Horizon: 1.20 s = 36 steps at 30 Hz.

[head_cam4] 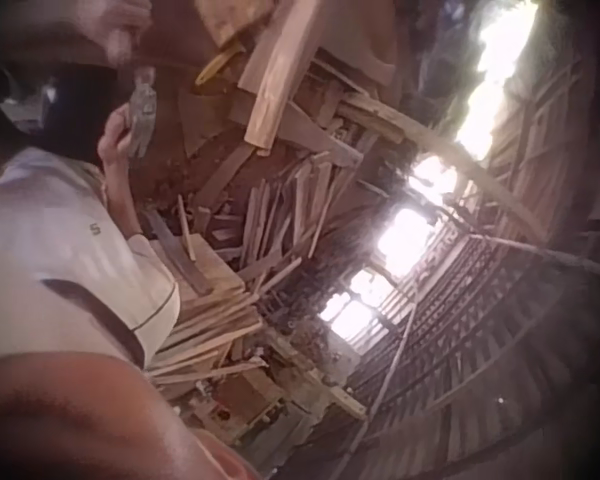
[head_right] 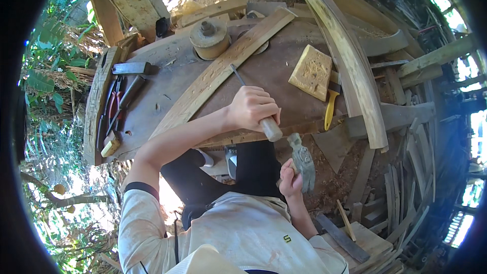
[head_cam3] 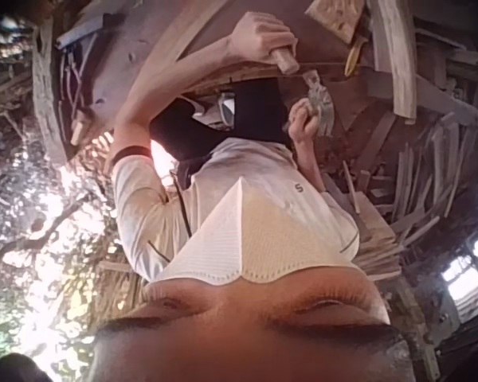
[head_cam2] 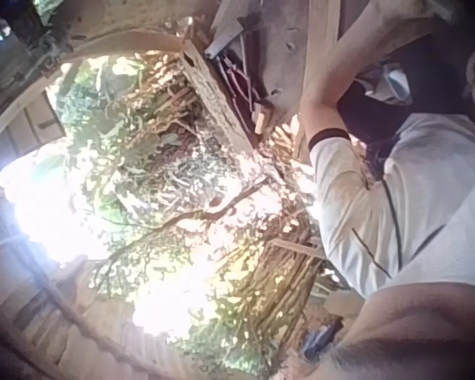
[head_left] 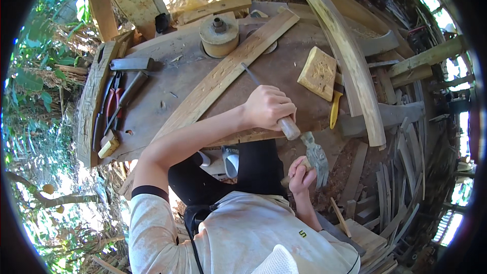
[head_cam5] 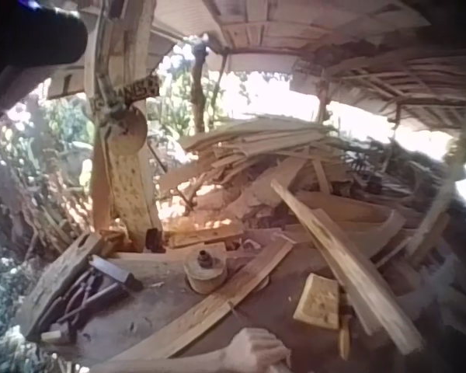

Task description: The person uses a hammer and chisel to carve a groove into a long wooden plank. They then use a sanding block to smooth the surface of the plank.

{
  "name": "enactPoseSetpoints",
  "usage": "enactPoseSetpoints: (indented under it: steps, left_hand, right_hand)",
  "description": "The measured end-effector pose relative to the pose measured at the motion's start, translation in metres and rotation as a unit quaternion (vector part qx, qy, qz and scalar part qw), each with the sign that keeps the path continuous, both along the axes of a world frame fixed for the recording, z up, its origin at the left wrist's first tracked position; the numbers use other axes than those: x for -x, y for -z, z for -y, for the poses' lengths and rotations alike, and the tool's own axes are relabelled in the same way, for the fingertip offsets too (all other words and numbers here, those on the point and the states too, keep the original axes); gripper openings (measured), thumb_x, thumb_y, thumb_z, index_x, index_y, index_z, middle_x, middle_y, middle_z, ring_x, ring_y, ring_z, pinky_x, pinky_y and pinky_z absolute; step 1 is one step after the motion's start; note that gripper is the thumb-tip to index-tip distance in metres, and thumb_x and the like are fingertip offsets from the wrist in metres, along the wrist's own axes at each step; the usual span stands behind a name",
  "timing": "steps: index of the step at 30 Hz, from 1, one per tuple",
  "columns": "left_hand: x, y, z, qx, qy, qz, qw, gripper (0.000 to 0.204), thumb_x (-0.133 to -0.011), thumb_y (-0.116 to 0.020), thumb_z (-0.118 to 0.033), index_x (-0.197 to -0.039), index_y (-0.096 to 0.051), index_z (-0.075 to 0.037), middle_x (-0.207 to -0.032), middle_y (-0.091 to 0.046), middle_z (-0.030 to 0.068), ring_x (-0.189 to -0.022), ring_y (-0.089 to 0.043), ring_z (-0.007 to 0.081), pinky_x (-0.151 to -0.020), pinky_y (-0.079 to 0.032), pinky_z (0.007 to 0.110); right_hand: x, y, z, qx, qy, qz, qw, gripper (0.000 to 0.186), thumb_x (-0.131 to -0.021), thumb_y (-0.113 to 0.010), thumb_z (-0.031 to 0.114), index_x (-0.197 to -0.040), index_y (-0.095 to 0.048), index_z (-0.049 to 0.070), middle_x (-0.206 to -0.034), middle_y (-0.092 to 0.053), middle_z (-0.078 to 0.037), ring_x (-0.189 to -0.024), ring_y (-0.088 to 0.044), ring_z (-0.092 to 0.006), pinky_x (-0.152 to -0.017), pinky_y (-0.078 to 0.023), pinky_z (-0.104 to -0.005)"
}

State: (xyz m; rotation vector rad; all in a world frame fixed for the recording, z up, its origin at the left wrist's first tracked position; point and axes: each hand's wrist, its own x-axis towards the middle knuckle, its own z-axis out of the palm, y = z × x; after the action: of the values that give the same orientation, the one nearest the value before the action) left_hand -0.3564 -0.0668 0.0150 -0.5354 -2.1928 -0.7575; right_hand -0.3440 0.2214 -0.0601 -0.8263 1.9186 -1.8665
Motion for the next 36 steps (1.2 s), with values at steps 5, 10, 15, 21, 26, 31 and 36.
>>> enactPoseSetpoints:
  steps: [5,10,15,21,26,31,36]
  left_hand:
    - [-0.004,-0.018,0.01,-0.11,-0.126,-0.135,0.977,0.028,-0.07,-0.071,-0.005,-0.059,-0.047,-0.011,-0.055,-0.051,0.0054,-0.047,-0.053,0.0253,-0.046,-0.043,0.037]
    - [-0.004,-0.025,0.017,-0.047,0.045,-0.067,0.996,0.027,-0.073,-0.073,-0.011,-0.061,-0.048,-0.011,-0.058,-0.054,0.0019,-0.049,-0.054,0.024,-0.048,-0.043,0.036]
    - [-0.009,0.012,0.013,0.138,0.112,0.1,0.979,0.026,-0.07,-0.074,-0.027,-0.068,-0.053,-0.011,-0.062,-0.057,0.0056,-0.058,-0.061,0.0293,-0.053,-0.048,0.043]
    - [-0.009,0.019,0.011,0.173,0.114,0.106,0.973,0.03,-0.068,-0.074,-0.029,-0.067,-0.049,-0.011,-0.062,-0.055,0.0049,-0.058,-0.061,0.0283,-0.053,-0.048,0.043]
    - [-0.014,0.019,0.017,0.142,0.102,0.068,0.982,0.025,-0.063,-0.075,-0.029,-0.07,-0.055,-0.014,-0.063,-0.054,0.002,-0.059,-0.06,0.0253,-0.053,-0.047,0.039]
    - [-0.009,0.01,0.015,0.06,0.11,0.027,0.992,0.023,-0.061,-0.074,-0.026,-0.068,-0.055,-0.013,-0.061,-0.054,0.0027,-0.056,-0.06,0.0259,-0.051,-0.047,0.041]
    - [-0.006,0.012,0.017,0.08,0.103,0.025,0.991,0.023,-0.061,-0.076,-0.029,-0.072,-0.06,-0.017,-0.065,-0.056,-0.0003,-0.059,-0.06,0.0231,-0.053,-0.046,0.038]
  right_hand:
    - [-0.004,-0.001,0.002,0.021,0.013,0.011,1.0,0.032,-0.107,-0.047,0.033,-0.091,-0.048,0.004,-0.065,-0.045,-0.002,-0.049,-0.043,-0.0089,-0.043,-0.035,-0.0234]
    - [-0.006,0.001,0.008,0.047,0.007,0.013,0.999,0.03,-0.108,-0.046,0.031,-0.093,-0.049,0.004,-0.067,-0.045,-0.001,-0.05,-0.043,-0.0084,-0.044,-0.035,-0.0231]
    - [-0.003,0.003,0.008,0.057,0.003,0.005,0.998,0.031,-0.108,-0.048,0.033,-0.094,-0.049,0.005,-0.069,-0.045,-0.001,-0.05,-0.042,-0.0075,-0.044,-0.035,-0.0231]
    - [-0.003,0.0,0.002,0.063,-0.009,-0.03,0.998,0.028,-0.107,-0.047,0.031,-0.094,-0.048,0.005,-0.069,-0.045,-0.001,-0.053,-0.043,-0.0079,-0.045,-0.035,-0.023]
    - [-0.018,-0.029,-0.017,0.032,0.006,-0.138,0.99,0.02,-0.097,-0.058,0.022,-0.089,-0.055,0.004,-0.071,-0.051,-0.006,-0.062,-0.054,-0.0205,-0.055,-0.041,-0.0347]
    - [-0.019,-0.028,-0.013,-0.17,-0.01,-0.333,0.927,0.013,-0.09,-0.062,0.02,-0.085,-0.064,0.008,-0.071,-0.059,-0.007,-0.061,-0.058,-0.0252,-0.054,-0.046,-0.042]
    - [-0.02,-0.017,-0.007,0.019,0.005,-0.196,0.98,0.009,-0.085,-0.06,0.003,-0.076,-0.059,0.006,-0.066,-0.055,-0.006,-0.058,-0.056,-0.0194,-0.053,-0.041,-0.0331]
